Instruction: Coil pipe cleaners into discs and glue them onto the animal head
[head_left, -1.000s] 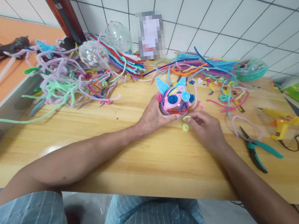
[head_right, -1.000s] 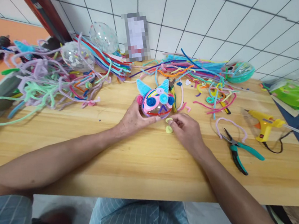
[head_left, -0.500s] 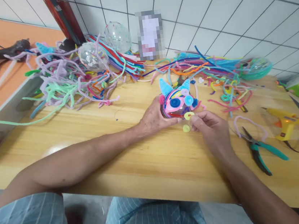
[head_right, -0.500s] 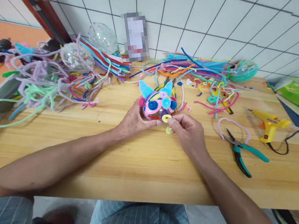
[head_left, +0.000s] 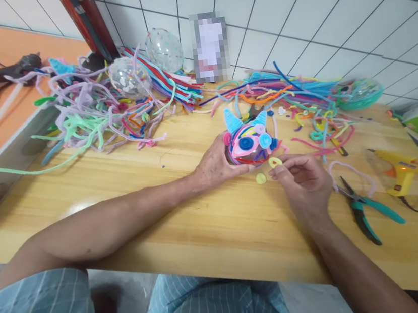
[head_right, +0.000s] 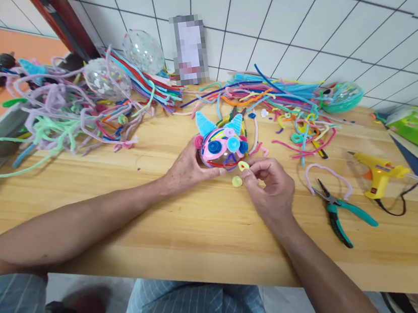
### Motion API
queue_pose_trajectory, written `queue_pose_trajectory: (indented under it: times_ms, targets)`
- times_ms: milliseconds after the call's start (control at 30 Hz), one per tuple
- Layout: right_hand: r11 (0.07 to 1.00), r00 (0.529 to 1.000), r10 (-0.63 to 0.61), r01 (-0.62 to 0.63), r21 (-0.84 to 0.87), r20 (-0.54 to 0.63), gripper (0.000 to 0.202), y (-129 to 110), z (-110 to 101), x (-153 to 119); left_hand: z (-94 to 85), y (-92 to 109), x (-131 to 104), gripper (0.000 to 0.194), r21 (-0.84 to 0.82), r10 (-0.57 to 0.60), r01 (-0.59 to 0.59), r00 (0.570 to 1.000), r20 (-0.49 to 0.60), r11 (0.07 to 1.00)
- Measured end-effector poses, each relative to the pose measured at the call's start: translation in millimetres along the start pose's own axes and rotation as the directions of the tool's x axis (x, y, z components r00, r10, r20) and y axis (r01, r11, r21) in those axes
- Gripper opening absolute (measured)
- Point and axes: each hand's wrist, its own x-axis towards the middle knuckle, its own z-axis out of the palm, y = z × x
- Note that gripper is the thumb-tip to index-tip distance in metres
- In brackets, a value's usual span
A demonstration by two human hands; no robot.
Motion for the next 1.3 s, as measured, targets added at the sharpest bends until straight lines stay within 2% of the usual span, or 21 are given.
queue_pose_trajectory:
  times_ms: [67,133,200,333,500,733,1067,1300]
  targets:
    - [0.999,0.999,-0.040,0.040,-0.024,0.003,0.012,2,0,1,0.2,1,0,0.080,-0.010,0.013,-0.013,1.000,0.003,1.000]
    - [1.000,1.000,0.000,0.000,0.009,0.026,0.012,2,-1,2,0.6,1,0,0.079,-0.021,0.028,-0.028,1.000,0.004,0.999]
    - [0.987,0.989,0.117,-0.126,0.103,0.091,0.013,1,-2,4,1.1,3,1,0.079,-0.034,0.041,-0.041,0.999,0.001,0.999]
    - [0.882,0.920,0.301,-0.368,0.294,0.250,0.018,0,2,7,1.4,6,2,0.078,-0.069,0.033,-0.032,0.999,0.022,0.997]
    - [0.790,0.863,0.410,-0.497,0.359,0.295,0.020,1,10,7,0.6,5,1,0.079,-0.075,0.050,-0.048,0.998,0.024,0.996]
    - [0.786,0.860,0.451,-0.509,0.351,0.238,0.024,4,13,5,0.9,-1,-1,0.082,-0.024,0.000,0.000,1.000,0.012,1.000]
    - [0.844,0.884,0.418,-0.462,0.270,0.208,0.027,9,16,5,1.8,3,-3,0.082,-0.012,-0.071,0.071,0.997,0.004,0.997]
    - [0.875,0.904,0.385,-0.422,0.237,0.187,0.028,7,16,3,2.6,0,-3,0.085,-0.019,-0.068,0.068,0.998,0.012,0.997]
